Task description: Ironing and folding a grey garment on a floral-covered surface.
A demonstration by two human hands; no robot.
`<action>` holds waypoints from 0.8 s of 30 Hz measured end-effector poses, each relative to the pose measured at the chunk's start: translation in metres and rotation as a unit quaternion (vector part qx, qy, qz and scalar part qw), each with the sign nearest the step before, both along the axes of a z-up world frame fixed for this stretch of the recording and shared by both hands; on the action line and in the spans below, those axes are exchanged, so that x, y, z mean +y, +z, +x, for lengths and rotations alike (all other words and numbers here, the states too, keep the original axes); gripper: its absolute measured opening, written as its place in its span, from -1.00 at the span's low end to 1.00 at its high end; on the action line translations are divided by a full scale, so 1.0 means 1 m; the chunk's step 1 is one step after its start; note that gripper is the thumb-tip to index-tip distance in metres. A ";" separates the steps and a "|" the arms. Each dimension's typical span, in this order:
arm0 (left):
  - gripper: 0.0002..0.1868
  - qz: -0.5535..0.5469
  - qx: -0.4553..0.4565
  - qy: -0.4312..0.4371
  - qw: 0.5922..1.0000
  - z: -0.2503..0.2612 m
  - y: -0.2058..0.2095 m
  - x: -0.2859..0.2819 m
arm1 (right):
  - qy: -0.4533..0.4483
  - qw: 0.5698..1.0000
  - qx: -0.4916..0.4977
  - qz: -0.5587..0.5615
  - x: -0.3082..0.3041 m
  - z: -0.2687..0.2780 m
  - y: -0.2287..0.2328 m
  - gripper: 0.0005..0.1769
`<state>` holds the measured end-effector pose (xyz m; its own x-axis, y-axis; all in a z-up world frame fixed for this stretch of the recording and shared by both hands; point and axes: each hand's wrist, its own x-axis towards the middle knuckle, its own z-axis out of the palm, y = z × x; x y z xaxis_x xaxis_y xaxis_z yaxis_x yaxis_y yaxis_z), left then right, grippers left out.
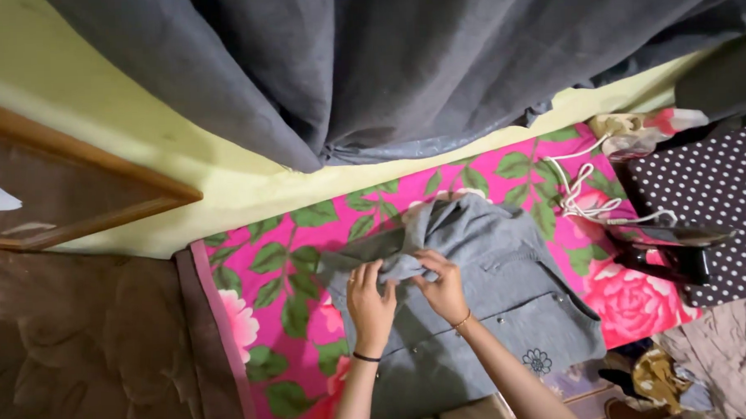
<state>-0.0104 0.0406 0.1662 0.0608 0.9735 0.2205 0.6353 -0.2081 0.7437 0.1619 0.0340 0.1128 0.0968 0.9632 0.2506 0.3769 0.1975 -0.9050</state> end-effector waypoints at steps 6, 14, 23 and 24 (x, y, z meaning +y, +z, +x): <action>-0.60 -0.048 -0.136 0.097 0.985 0.010 -0.018 -0.010 | -0.045 0.997 0.032 -0.049 -0.014 -0.020 0.018 -0.66; -0.70 -0.020 -0.154 0.042 0.987 0.003 -0.023 -0.014 | -0.048 0.997 0.050 -0.032 -0.020 -0.020 0.017 -0.71; -0.72 0.016 0.017 -0.050 0.998 -0.007 0.026 -0.010 | -0.093 0.993 0.021 -0.066 -0.021 -0.017 0.017 -0.62; -0.70 0.043 0.018 -0.042 0.998 -0.006 0.025 -0.011 | -0.112 0.989 0.013 -0.094 -0.021 -0.017 0.016 -0.59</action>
<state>-0.0168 0.0296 0.1914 0.1511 0.9424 0.2985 0.6384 -0.3236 0.6984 0.1454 0.0132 0.1285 0.3178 0.9460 0.0642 0.3675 -0.0605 -0.9280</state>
